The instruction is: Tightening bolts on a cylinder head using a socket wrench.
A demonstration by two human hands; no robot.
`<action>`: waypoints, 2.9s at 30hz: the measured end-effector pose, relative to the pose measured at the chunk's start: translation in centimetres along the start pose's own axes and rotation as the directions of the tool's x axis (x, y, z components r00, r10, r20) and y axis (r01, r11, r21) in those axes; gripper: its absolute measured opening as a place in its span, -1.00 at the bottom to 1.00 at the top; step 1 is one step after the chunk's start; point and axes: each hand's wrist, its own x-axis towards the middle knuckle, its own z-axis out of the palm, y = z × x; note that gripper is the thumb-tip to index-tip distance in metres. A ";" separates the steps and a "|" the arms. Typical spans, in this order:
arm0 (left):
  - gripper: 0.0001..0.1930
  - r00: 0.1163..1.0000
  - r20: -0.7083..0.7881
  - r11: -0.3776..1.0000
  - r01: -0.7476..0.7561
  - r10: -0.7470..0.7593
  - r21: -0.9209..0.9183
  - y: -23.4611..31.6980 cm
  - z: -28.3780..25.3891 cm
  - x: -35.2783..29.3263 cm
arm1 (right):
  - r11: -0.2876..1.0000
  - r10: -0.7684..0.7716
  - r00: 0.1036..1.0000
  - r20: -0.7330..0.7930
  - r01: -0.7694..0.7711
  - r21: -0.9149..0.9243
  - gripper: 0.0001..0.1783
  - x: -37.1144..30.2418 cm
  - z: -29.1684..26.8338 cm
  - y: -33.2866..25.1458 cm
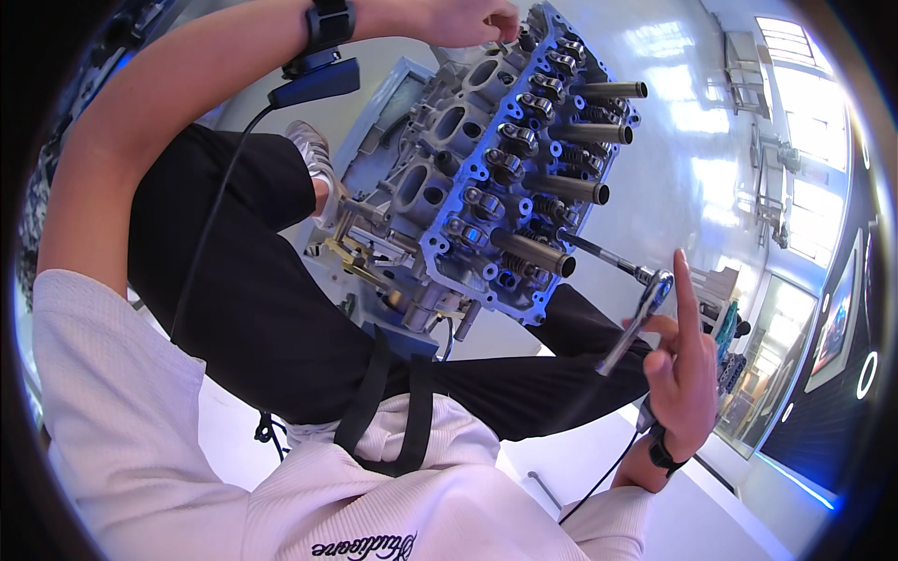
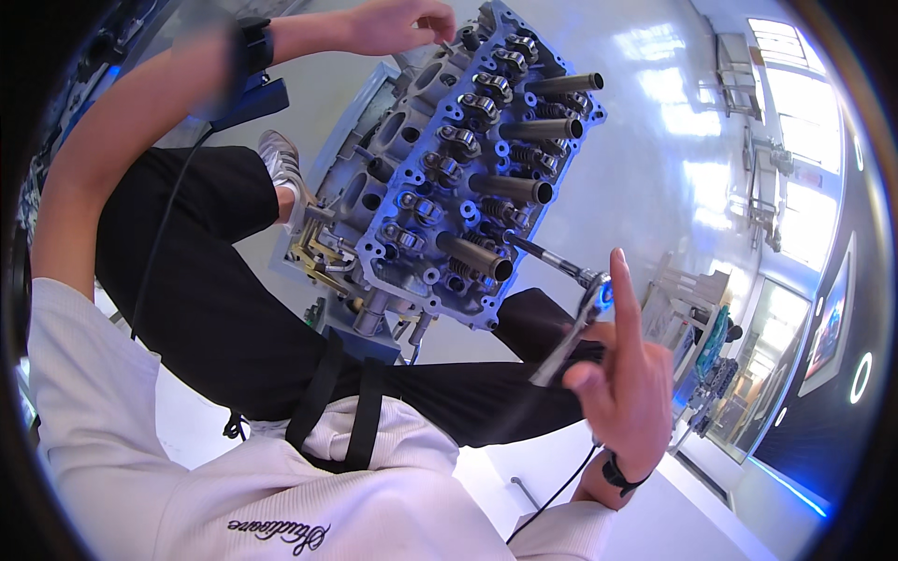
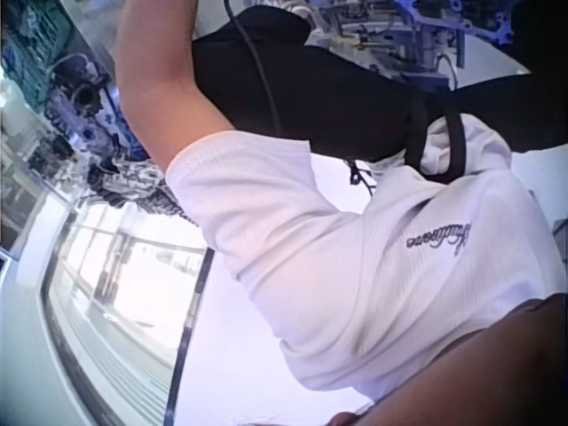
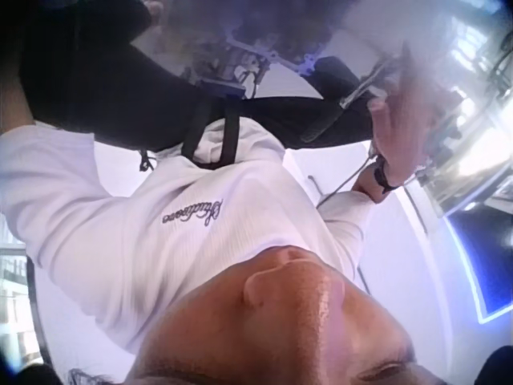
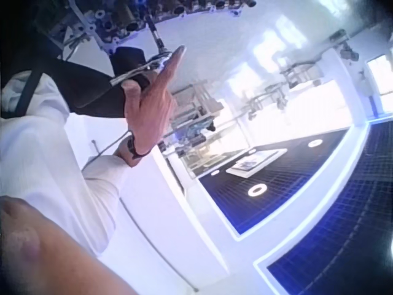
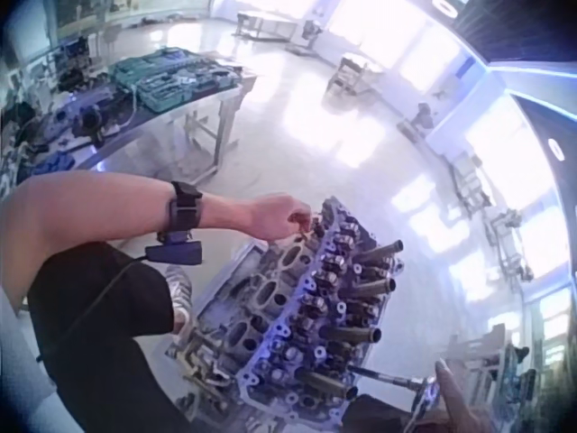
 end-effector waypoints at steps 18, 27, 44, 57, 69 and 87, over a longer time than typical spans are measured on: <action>-0.80 0.982 0.158 0.967 -0.136 0.103 0.214 1.1 -0.9 -1.3 | 0.978 -0.146 0.951 -0.274 0.180 0.103 0.05 1.4 1.7 -0.9; -0.77 0.975 0.183 0.959 -0.168 0.127 0.227 0.9 -1.2 -1.3 | 0.884 -0.011 0.924 -0.383 -0.171 -0.436 -0.12 3.3 1.2 -0.4; -0.78 0.966 0.256 0.948 -0.107 0.028 0.300 0.8 -1.2 -1.8 | 0.917 -0.096 0.892 -0.441 -0.093 -0.388 -0.50 3.9 2.7 -0.5; -0.85 0.971 0.137 0.980 -0.198 0.196 0.000 7.5 -1.1 0.5 | 0.930 -0.189 0.770 -0.609 -0.059 -0.363 -0.56 5.1 4.3 0.5; -0.84 0.961 0.161 0.974 -0.228 0.225 -0.001 7.5 -0.6 0.1 | 0.977 -0.207 0.917 -0.341 0.177 -0.119 -0.26 2.1 4.1 -1.3; -0.83 0.963 0.186 0.979 -0.202 0.193 0.029 7.3 -0.1 0.2 | 0.993 -0.047 0.936 -0.350 0.005 -0.120 -0.74 3.3 1.1 6.5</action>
